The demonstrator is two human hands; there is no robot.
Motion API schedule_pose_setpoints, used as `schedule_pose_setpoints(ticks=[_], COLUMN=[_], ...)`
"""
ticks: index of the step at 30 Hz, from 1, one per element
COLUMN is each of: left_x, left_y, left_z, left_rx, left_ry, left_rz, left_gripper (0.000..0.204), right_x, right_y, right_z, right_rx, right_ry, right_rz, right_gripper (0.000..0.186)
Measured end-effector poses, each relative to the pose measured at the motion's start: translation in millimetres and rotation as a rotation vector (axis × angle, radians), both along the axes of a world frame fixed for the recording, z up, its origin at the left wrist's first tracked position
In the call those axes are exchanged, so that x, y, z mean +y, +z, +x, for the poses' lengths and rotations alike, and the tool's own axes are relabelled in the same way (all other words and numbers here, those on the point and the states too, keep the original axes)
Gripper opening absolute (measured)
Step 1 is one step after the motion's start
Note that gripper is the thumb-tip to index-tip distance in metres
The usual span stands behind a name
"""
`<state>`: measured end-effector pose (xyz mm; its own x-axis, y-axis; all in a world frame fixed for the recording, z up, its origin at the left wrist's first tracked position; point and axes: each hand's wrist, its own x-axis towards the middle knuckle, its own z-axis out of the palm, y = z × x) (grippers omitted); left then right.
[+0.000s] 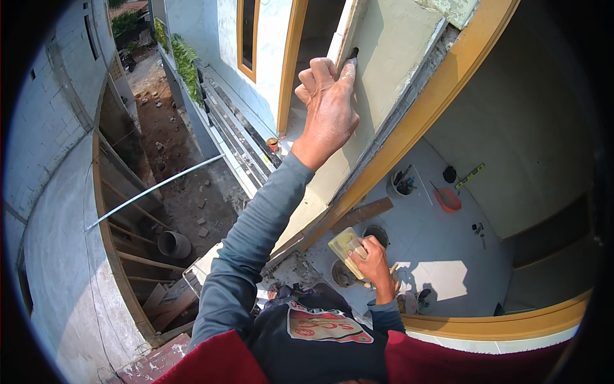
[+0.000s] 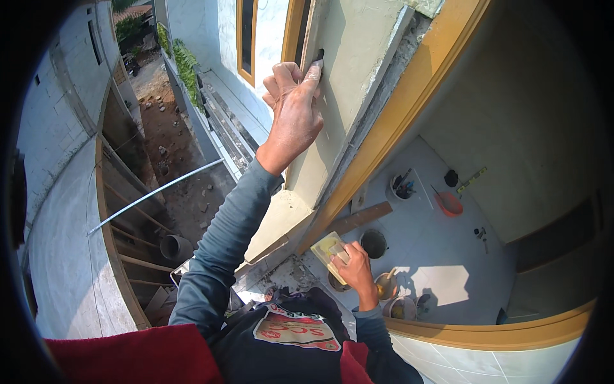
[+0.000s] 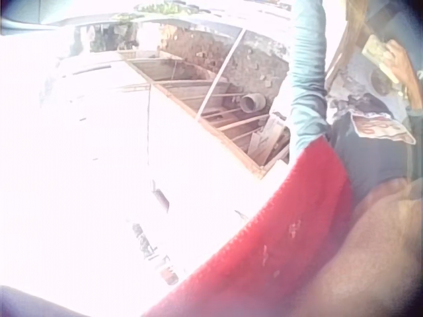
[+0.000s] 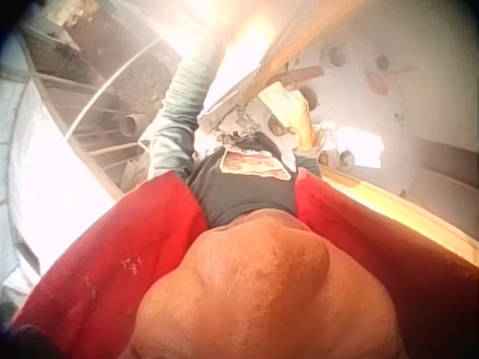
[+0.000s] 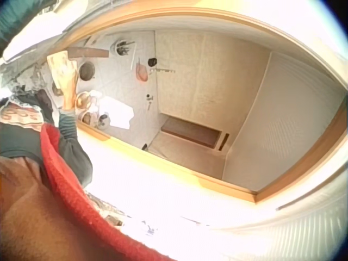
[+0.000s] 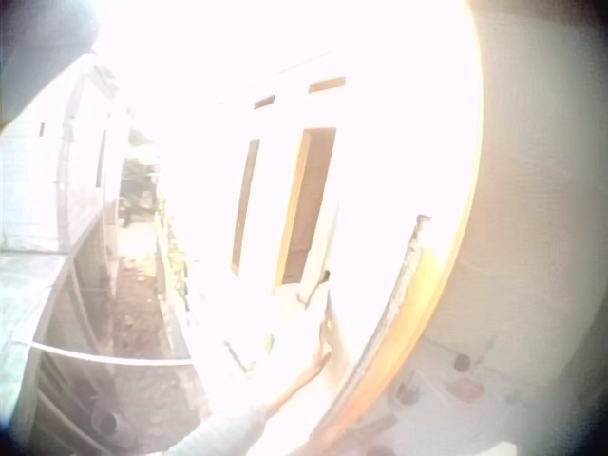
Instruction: The person sands the edge of a window frame and then applies plaster using a trowel and a hawk.
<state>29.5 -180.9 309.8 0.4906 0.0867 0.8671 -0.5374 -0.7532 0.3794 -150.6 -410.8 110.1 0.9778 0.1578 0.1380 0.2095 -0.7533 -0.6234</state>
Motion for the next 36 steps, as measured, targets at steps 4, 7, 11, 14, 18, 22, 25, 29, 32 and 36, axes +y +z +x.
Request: schedule_pose_setpoints(ticks=[4, 7, 11, 14, 18, 22, 25, 29, 32, 36], left_x=[-4, -5, -3, -3, -13, -19, -24, -21, -15, -4], left_y=[5, 5, 1, 1, -7, -11, -11, -12, -10, -5], left_z=[-17, -20, -15, -14, -11, -11, -9, -4, -9, -15], left_rx=[-0.001, 0.053, -0.026, -0.057, -0.067, -0.020, -0.089, -0.059, -0.015, 0.041], left_ry=[0.008, 0.009, 0.061, 0.087, 0.107, 0.101, 0.154, 0.149, 0.134, -0.032], left_rz=[0.011, 0.010, 0.109, 0.123, 0.044, 0.015, 0.009, 0.074, 0.105, 0.027], left_gripper=[0.061, 0.062, 0.067, 0.065, 0.067, 0.074, 0.077, 0.069, 0.071, 0.077], right_x=[3, 3, -3, -3, -9, -13, -15, -18, -21, -12], right_y=[4, 9, 5, 6, 4, 4, 2, -2, -5, 3], right_z=[2, 3, 2, 1, 5, 5, 4, 2, 3, 7], right_rx=[-0.060, -0.055, -0.073, -0.049, -0.063, -0.062, -0.049, -0.075, -0.060, 0.006], right_ry=[0.002, 0.003, 0.003, -0.005, -0.017, -0.017, -0.029, -0.033, -0.030, -0.004], right_rz=[0.019, -0.008, -0.020, -0.024, -0.029, -0.046, -0.040, -0.021, -0.029, -0.068], right_gripper=[0.034, 0.034, 0.033, 0.033, 0.032, 0.032, 0.033, 0.033, 0.034, 0.033])
